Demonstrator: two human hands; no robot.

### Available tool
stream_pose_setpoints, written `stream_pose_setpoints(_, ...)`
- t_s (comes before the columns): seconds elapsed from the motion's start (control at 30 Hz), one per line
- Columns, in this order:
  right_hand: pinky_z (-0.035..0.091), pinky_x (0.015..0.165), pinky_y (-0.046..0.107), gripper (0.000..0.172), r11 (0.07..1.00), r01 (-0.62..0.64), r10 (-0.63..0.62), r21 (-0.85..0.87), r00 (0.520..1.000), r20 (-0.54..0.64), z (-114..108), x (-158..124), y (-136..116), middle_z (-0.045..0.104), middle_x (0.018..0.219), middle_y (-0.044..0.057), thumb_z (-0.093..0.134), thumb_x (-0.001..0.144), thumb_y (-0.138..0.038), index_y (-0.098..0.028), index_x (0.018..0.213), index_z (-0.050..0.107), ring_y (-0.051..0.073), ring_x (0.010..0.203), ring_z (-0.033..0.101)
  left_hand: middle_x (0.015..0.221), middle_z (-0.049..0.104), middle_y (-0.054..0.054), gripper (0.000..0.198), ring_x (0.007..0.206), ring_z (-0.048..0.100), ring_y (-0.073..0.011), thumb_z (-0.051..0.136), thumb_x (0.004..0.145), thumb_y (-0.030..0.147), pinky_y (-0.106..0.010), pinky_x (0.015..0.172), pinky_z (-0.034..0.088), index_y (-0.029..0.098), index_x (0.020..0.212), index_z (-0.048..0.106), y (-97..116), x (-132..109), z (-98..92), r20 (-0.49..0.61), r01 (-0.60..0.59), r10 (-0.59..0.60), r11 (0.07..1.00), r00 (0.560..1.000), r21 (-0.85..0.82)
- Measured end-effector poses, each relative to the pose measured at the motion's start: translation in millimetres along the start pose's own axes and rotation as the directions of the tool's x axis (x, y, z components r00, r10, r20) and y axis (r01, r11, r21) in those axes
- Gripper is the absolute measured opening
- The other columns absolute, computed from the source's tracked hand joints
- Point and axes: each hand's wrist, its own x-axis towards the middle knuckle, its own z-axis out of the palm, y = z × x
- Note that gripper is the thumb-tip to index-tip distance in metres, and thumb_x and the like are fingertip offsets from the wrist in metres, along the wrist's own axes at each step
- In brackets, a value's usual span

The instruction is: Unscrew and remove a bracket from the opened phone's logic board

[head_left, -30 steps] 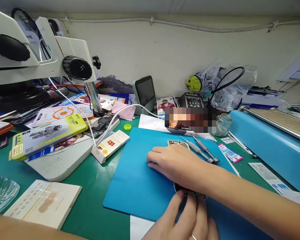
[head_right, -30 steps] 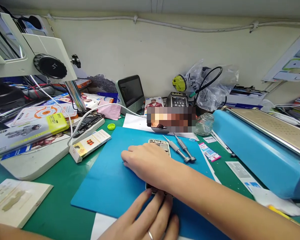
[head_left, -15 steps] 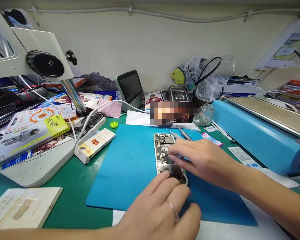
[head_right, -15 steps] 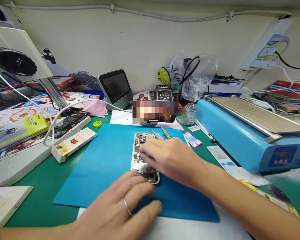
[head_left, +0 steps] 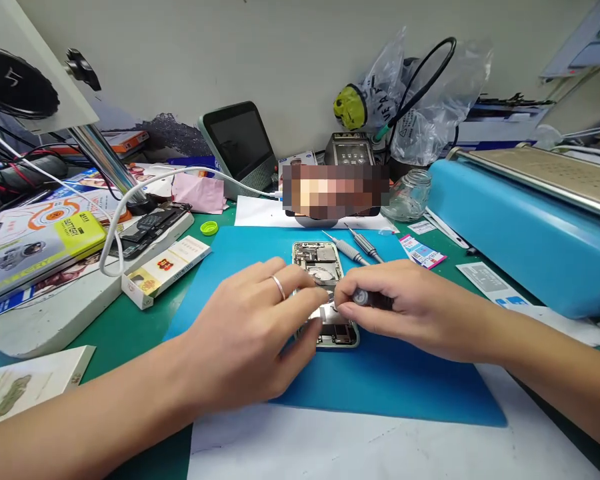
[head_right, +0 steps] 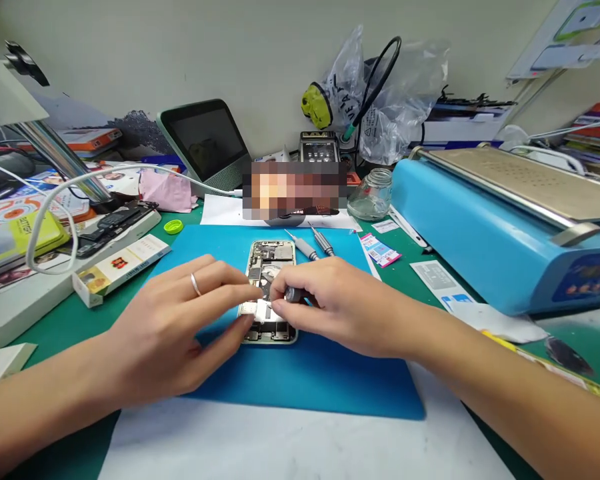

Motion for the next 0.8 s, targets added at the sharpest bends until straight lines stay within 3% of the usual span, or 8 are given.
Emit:
stream_pose_setpoints(0.17, 0.046, 0.064, 0.025, 0.023, 0.989, -0.094, 0.081, 0.116, 0.991, 0.109, -2, 1, 0, 0.076, 0.079, 0.0, 0.06, 0.106, -0.032, -0.02, 0.091, 0.073, 0.015, 0.07, 0.066, 0.104, 0.077, -0.005, 0.017, 0.081, 0.059, -0.0196, 0.057, 0.108, 0.016, -0.037, 0.076, 0.049, 0.015, 0.111, 0.074, 8, -2, 4.9, 0.016, -0.026, 0.025, 1.0, 1.0, 0.017)
stream_pose_setpoints(0.43, 0.05, 0.07, 0.026, 0.023, 0.983, -0.122, 0.1, 0.14, 0.983, 0.155, 0, 1, -2, 0.078, 0.085, -0.001, 0.059, 0.106, -0.033, -0.023, 0.092, 0.073, 0.015, 0.078, 0.07, 0.095, 0.077, -0.004, 0.022, 0.075, 0.055, -0.0198, 0.057, 0.111, 0.019, -0.037, 0.07, 0.045, 0.014, 0.105, 0.078, 4, -3, 6.1, 0.02, -0.022, 0.021, 0.999, 1.0, 0.025)
stream_pose_setpoints(0.57, 0.048, 0.069, 0.026, 0.02, 0.999, -0.04, 0.037, 0.022, 0.994, 0.104, 5, 1, 0, 0.077, 0.081, -0.003, 0.06, 0.105, -0.028, -0.024, 0.089, 0.071, 0.014, 0.072, 0.069, 0.092, 0.076, -0.005, 0.025, 0.078, 0.059, -0.02, 0.055, 0.112, 0.019, -0.037, 0.071, 0.045, 0.013, 0.104, 0.078, 2, -3, 7.8, 0.041, 0.025, -0.024, 0.999, 0.999, -0.026)
stream_pose_setpoints(0.8, 0.037, 0.059, 0.027, 0.025, 0.944, 0.203, -0.213, -0.26, 0.977, -0.01, 17, -2, 11, 0.074, 0.077, -0.002, 0.049, 0.11, -0.024, -0.023, 0.093, 0.068, 0.013, 0.062, 0.064, 0.085, 0.069, 0.001, 0.021, 0.077, 0.06, -0.0146, 0.055, 0.11, 0.017, -0.032, 0.072, 0.044, 0.017, 0.099, 0.073, -2, 0, 9.5, 0.1, 0.158, -0.141, 0.97, 0.985, -0.187)
